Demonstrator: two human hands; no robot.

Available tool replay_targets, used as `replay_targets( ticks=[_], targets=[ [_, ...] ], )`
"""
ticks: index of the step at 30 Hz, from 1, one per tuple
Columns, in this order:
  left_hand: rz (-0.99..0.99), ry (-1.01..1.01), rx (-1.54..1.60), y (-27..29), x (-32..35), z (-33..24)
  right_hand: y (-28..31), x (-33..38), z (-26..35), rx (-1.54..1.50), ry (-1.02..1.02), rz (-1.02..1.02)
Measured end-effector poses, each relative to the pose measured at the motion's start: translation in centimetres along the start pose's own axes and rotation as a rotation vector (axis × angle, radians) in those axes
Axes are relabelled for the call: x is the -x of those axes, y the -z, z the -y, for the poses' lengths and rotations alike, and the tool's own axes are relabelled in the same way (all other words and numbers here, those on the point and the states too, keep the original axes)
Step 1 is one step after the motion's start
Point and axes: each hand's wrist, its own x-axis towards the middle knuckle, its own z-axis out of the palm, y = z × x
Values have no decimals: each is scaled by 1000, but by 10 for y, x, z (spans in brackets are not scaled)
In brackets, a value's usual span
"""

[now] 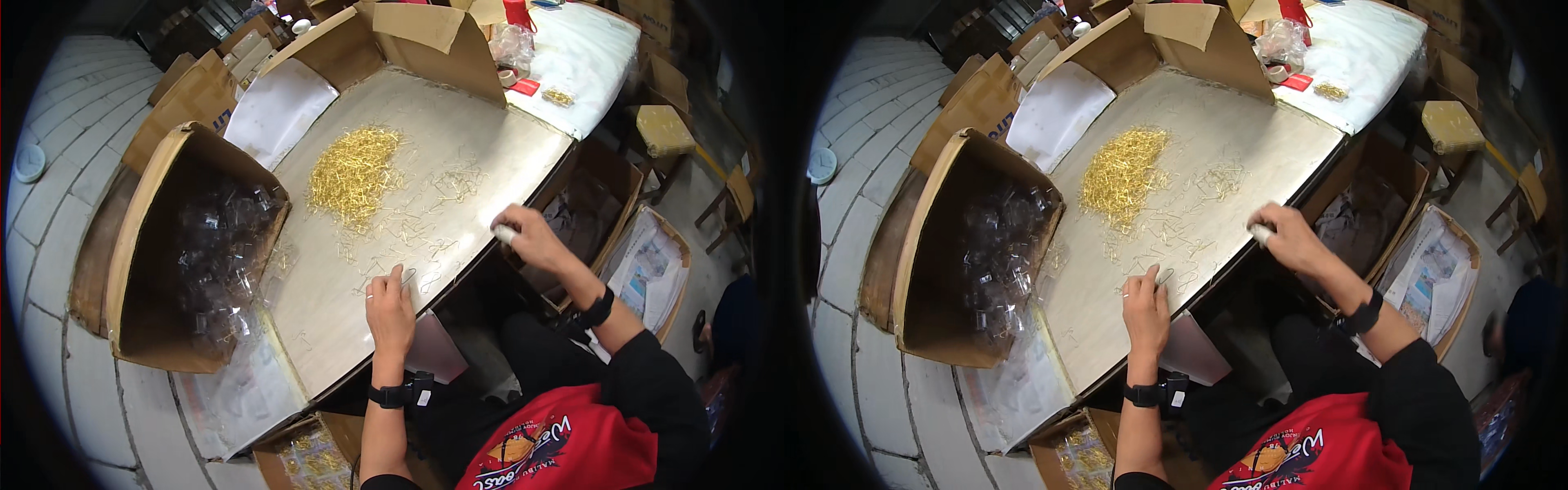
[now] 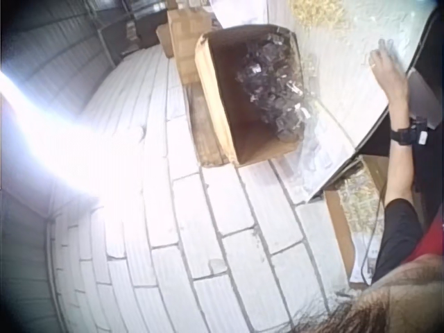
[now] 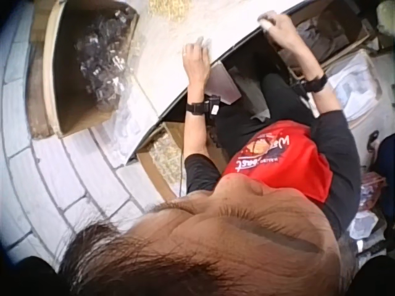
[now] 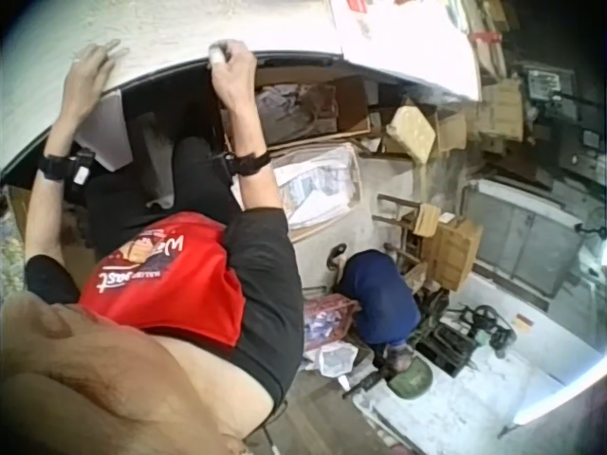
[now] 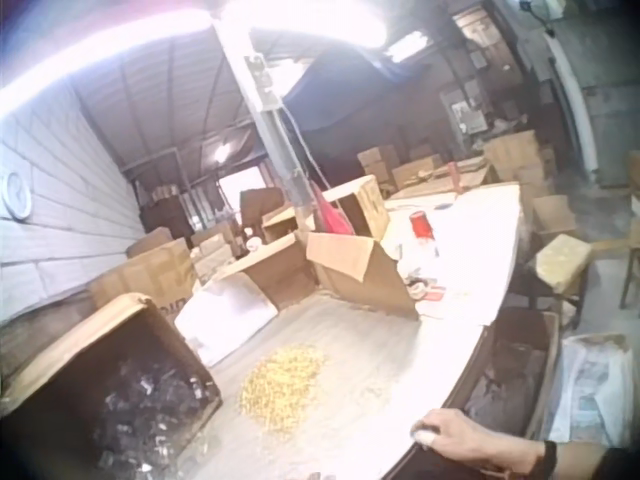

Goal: The person is sorting and packing small gold-colored metallic items into plastic bags.

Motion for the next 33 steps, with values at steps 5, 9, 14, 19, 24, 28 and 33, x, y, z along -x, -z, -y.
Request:
replay_targets(
  ticks=[5,9,14,19,24,28,33],
  targets=[
    [130,-52,-114,2,-6,-6,32,-81,-16,363,238,-113],
    [164,-96,-192,0,7,4,32,-120,-27,577,241,136],
    [137,-161,-204,12,27,1,28,-133,-35,719,271,281],
    [140,-196,-218,12,37,7,24,-128,-33,887,268,310],
    [16,-216,-184,8,44,7,31,-128,-34,409,115,-3],
    [-9,-223,-187,2,45,2,34,-121,-31,506,71,-48],
    [-66,-252,-201,-4,46,-1,9,-97,-1,133,-48,85]
  ],
)
